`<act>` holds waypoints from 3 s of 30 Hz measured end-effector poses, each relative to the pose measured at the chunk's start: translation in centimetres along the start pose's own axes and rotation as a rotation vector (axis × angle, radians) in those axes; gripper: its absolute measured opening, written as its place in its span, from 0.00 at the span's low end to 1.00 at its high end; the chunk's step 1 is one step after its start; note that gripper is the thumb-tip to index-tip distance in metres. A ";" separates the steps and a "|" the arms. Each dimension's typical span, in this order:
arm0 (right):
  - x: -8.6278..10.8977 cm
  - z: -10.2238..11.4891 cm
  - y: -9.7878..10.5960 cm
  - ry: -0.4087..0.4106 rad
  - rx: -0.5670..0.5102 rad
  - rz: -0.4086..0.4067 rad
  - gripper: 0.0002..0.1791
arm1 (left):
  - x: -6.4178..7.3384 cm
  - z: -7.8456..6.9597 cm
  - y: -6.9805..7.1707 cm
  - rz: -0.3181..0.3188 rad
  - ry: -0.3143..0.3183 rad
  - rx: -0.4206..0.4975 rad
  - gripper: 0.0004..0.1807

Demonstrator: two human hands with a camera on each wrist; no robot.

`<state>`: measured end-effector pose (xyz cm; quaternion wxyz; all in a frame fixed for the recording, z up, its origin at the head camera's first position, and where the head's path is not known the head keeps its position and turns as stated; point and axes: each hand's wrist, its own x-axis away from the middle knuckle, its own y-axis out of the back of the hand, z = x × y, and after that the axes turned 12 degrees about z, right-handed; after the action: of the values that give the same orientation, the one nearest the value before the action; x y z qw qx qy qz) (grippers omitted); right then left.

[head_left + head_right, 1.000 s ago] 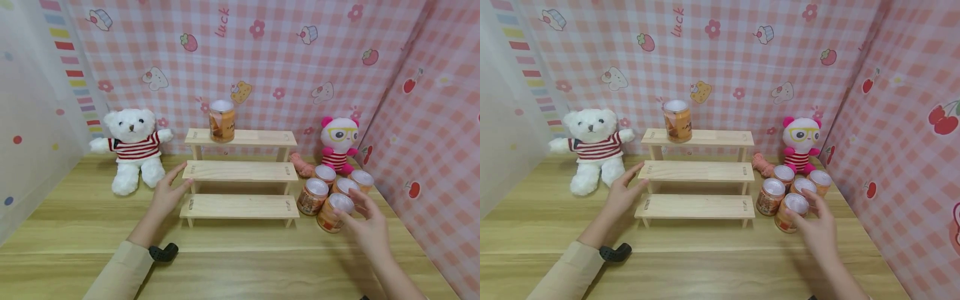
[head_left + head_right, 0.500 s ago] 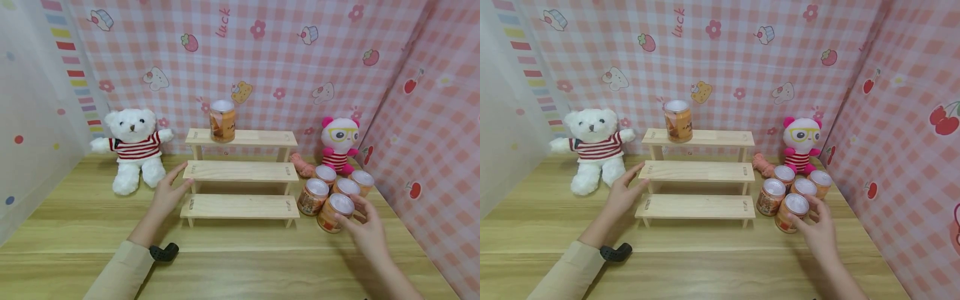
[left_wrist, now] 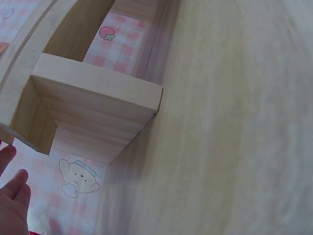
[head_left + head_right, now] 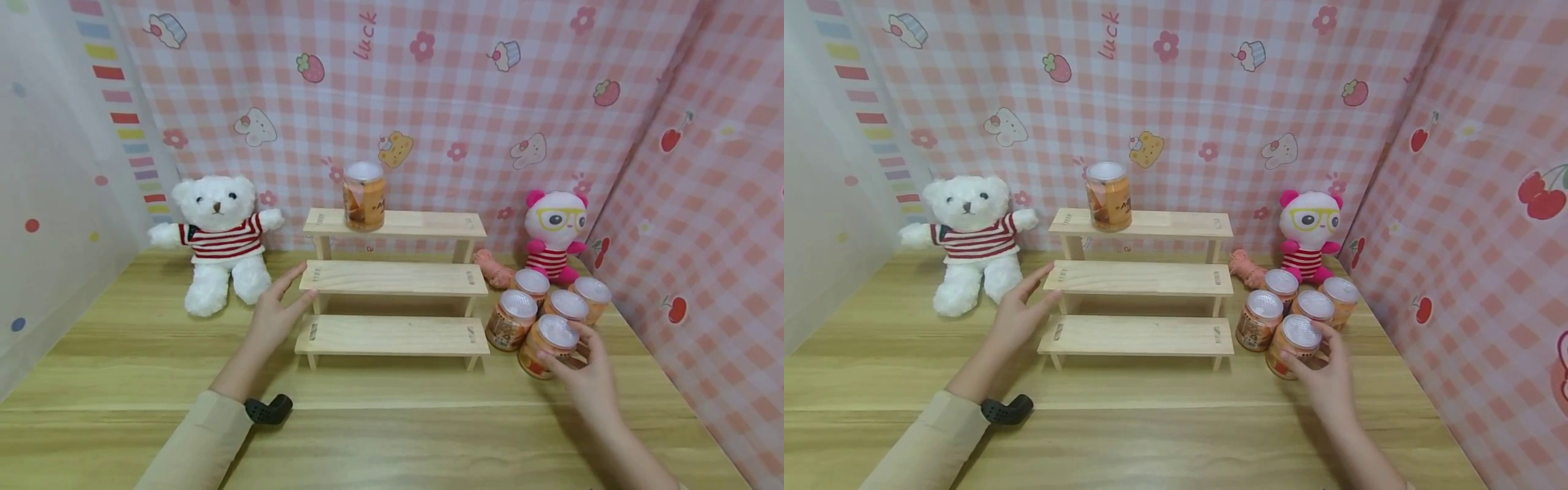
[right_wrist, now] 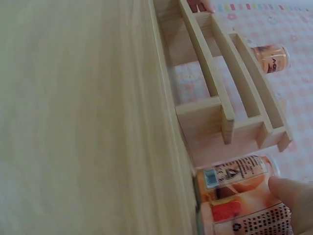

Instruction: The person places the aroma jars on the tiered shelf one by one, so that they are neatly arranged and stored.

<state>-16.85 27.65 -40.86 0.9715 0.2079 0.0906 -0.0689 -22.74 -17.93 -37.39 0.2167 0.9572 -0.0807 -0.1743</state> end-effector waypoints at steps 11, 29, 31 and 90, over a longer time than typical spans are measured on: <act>0.0 -0.6 -0.6 0.015 -0.006 -0.030 0.38 | 0.0 0.1 0.1 0.003 0.006 -0.001 0.30; 0.2 0.0 -0.2 -0.054 0.029 -0.080 0.39 | -1.1 4.1 -0.2 -0.020 -0.011 -0.022 0.32; 0.3 0.4 -0.1 -0.053 0.037 -0.088 0.39 | -1.0 4.1 -0.2 -0.019 -0.016 -0.020 0.33; -4.8 14.3 -3.0 0.301 -0.001 0.154 0.37 | -0.7 2.9 -0.2 -0.017 0.017 0.000 0.32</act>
<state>-19.92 19.45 -28.21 0.9495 0.2216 0.2189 0.0376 -24.47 -18.66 -39.73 0.2160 0.9592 -0.0706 -0.1683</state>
